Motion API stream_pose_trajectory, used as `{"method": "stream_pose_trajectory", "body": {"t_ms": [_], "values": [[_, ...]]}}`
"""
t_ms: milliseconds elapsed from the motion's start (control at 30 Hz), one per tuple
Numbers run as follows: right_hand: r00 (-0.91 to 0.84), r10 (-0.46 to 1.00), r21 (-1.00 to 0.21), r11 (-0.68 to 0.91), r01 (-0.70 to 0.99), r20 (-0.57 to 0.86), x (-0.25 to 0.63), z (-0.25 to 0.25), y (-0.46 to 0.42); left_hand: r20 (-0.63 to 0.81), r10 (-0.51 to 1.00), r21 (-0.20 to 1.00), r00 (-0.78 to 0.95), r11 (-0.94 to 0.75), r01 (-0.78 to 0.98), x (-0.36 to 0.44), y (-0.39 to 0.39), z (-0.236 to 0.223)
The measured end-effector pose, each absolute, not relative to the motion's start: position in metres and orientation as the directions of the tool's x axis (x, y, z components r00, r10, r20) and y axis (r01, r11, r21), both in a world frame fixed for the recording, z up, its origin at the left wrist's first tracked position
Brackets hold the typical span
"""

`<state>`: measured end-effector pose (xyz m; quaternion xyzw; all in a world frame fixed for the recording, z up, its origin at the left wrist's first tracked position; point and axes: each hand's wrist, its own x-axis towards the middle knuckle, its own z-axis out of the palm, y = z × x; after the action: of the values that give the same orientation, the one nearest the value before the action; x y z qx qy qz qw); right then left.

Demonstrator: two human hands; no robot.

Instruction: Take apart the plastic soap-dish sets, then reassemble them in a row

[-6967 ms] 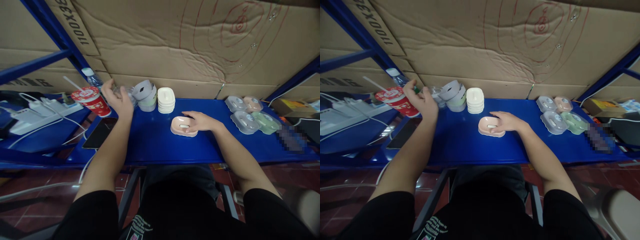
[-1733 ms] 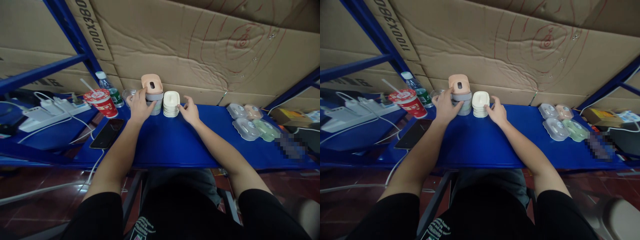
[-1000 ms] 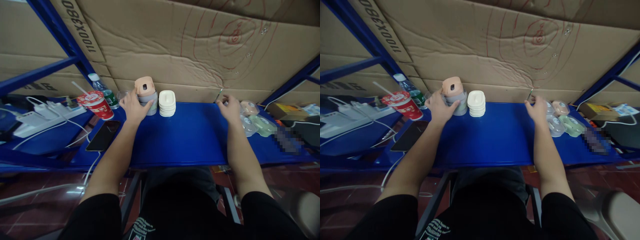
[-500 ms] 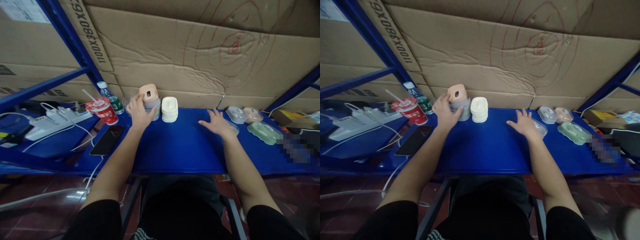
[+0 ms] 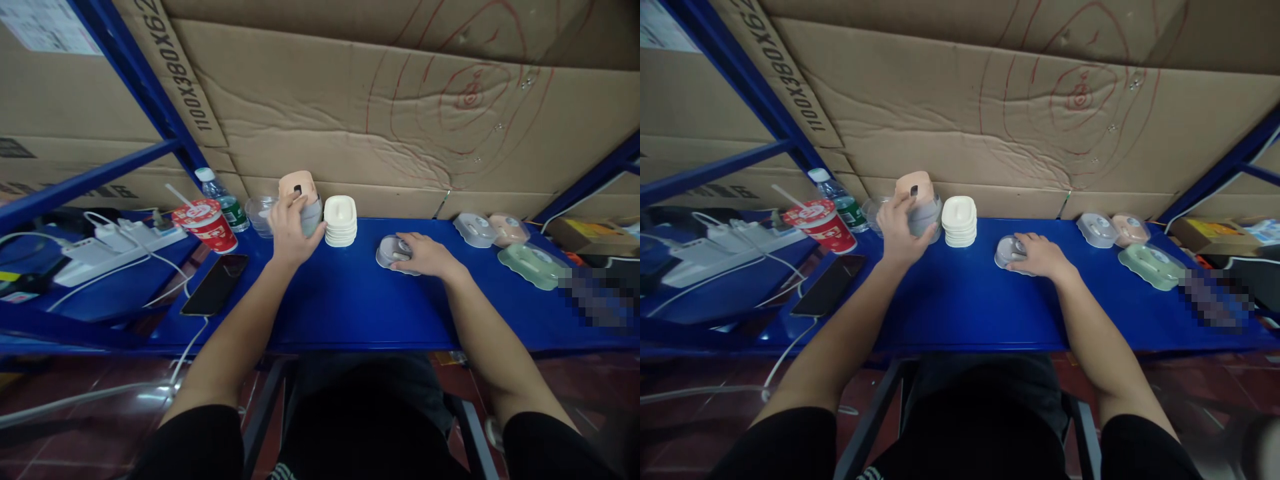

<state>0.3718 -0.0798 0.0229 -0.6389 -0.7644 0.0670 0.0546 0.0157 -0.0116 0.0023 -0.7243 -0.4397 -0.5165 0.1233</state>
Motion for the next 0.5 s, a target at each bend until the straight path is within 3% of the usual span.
{"method": "stream_pose_trajectory", "body": {"t_ms": [133,333,500], "values": [[-0.366,0.929,-0.25,0.369,0.895,0.062,0.358,0.018,-0.081,0.868,0.402,0.118,0.291,-0.736,0.666,0.034,-0.028,0.0],[-0.493,0.778,-0.396,0.624,0.673,0.389,0.332,0.007,-0.085,0.695,0.303,-0.015,0.652,-0.901,0.434,0.063,-0.051,0.0],[-0.503,0.684,-0.444,0.727,0.523,0.528,0.332,0.003,-0.085,0.724,0.198,-0.133,0.66,-0.899,0.416,0.064,-0.05,0.0]]}}
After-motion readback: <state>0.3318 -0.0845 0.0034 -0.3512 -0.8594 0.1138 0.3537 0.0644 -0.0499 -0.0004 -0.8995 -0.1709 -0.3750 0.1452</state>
